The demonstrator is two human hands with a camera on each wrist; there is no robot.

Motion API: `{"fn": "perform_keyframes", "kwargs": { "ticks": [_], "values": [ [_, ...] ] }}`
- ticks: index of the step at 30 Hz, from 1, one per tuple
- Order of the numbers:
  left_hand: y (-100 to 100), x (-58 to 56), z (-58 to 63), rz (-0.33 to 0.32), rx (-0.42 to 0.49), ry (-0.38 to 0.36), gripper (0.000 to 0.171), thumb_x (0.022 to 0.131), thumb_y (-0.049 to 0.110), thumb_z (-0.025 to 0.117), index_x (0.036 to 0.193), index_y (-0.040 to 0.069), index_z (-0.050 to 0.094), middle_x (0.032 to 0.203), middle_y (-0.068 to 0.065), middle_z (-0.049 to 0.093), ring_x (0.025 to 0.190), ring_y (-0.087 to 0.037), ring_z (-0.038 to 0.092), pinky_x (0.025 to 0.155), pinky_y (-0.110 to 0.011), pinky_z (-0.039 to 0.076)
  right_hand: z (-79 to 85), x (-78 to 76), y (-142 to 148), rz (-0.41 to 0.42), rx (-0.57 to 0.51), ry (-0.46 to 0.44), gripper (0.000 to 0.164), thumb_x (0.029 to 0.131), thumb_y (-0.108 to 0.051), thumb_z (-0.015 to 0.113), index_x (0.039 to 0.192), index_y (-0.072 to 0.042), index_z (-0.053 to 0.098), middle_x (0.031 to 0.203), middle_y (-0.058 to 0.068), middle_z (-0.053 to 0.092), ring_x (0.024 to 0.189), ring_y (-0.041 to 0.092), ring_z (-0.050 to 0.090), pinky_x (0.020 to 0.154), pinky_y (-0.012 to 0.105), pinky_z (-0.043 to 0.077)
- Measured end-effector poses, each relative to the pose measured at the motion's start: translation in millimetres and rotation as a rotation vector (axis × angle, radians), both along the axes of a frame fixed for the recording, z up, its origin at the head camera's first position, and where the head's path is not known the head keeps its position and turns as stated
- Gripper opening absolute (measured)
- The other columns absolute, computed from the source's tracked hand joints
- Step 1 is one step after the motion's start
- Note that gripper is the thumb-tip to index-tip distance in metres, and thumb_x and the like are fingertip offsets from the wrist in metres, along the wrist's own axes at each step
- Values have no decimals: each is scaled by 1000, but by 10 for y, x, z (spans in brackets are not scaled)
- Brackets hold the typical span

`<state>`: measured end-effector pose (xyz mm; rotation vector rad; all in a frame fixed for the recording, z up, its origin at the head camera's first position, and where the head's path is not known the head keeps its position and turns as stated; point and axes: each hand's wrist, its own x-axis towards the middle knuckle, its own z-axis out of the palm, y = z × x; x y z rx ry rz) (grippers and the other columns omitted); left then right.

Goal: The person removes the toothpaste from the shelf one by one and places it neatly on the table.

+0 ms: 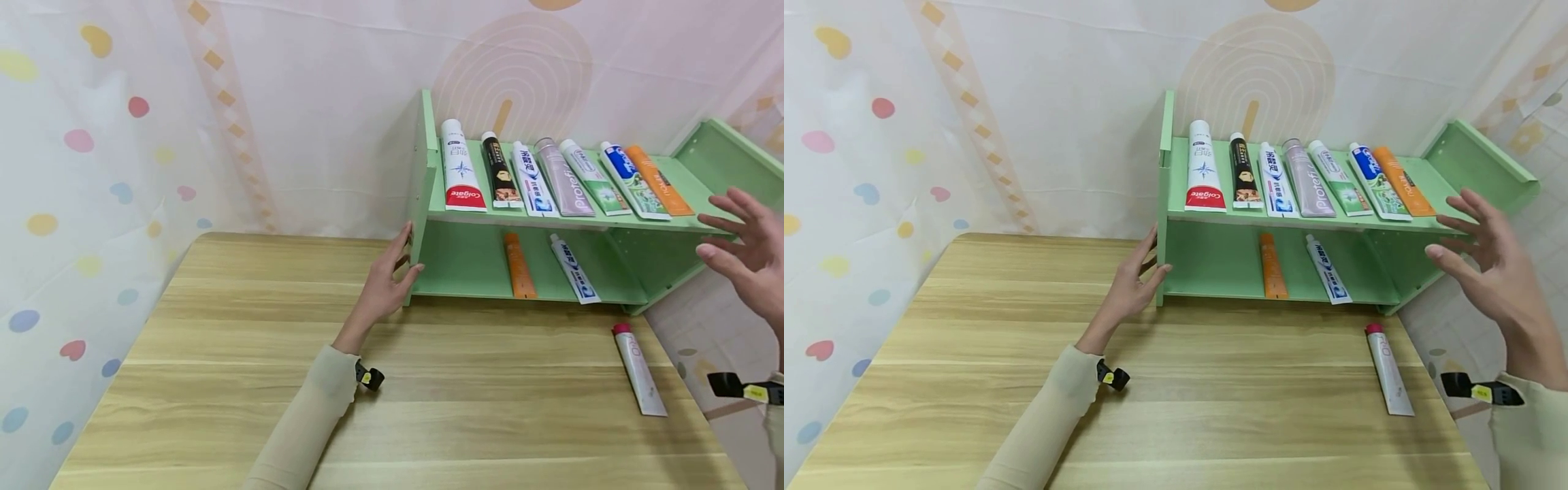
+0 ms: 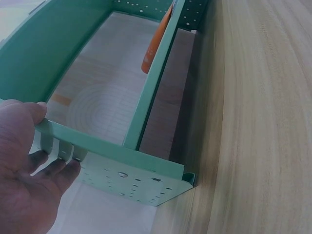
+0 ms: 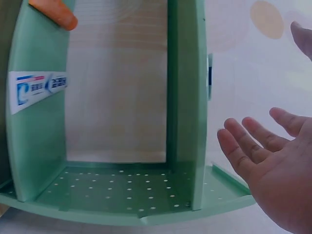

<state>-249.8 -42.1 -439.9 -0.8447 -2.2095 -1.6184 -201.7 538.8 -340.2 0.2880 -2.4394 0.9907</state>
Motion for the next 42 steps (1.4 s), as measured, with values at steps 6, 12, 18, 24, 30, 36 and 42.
{"fn": "perform_keyframes", "kwargs": {
  "ticks": [6,12,18,24,30,36,42],
  "values": [
    [0,1,10,1,-8,-3,78,102,7,62,166,16,19,170,-8,28,153,-29,36,115,-47,49,259,-77,-142,-56,22,-21,79,101,-6,62,164,-30,21,166,-4,36,141,-2,45,112,6,34],
    [-3,4,9,-1,-6,-6,78,102,7,62,166,17,19,170,-8,27,153,-29,36,115,-48,49,657,82,-627,-99,-17,-119,73,106,-15,55,165,-31,15,167,-8,32,141,-5,41,124,14,24],
    [-10,1,3,0,0,-1,77,102,7,62,165,15,19,170,-9,28,153,-30,35,115,-50,49,958,138,-952,-108,-51,-226,73,107,-18,54,166,-28,12,167,-7,31,136,-8,43,114,2,29],
    [-11,2,2,-1,-9,8,78,102,7,62,166,15,19,169,-10,28,153,-31,36,114,-51,50,1043,9,-912,-123,-44,-332,76,107,-26,54,166,-32,5,171,-5,24,146,-2,38,133,28,17],
    [-6,-1,-1,-9,-2,13,78,102,6,62,166,16,19,169,-10,28,152,-31,36,113,-53,50,863,-397,-408,-108,2,-400,79,106,-35,56,162,-44,2,172,-9,20,155,14,32,130,28,24],
    [-3,-3,3,-7,-5,-2,78,102,7,62,166,19,18,170,-7,28,153,-29,36,115,-51,49,986,-550,-477,-132,42,-482,83,104,-43,57,162,-44,-1,174,1,14,145,17,43,128,49,31],
    [-8,-1,-1,-3,-14,-5,77,102,9,62,166,15,19,169,-9,28,153,-30,36,115,-49,49,1186,-542,-729,-107,132,-571,84,105,-45,52,166,-29,-5,169,21,23,85,-14,45,112,58,42]
  ]
}}
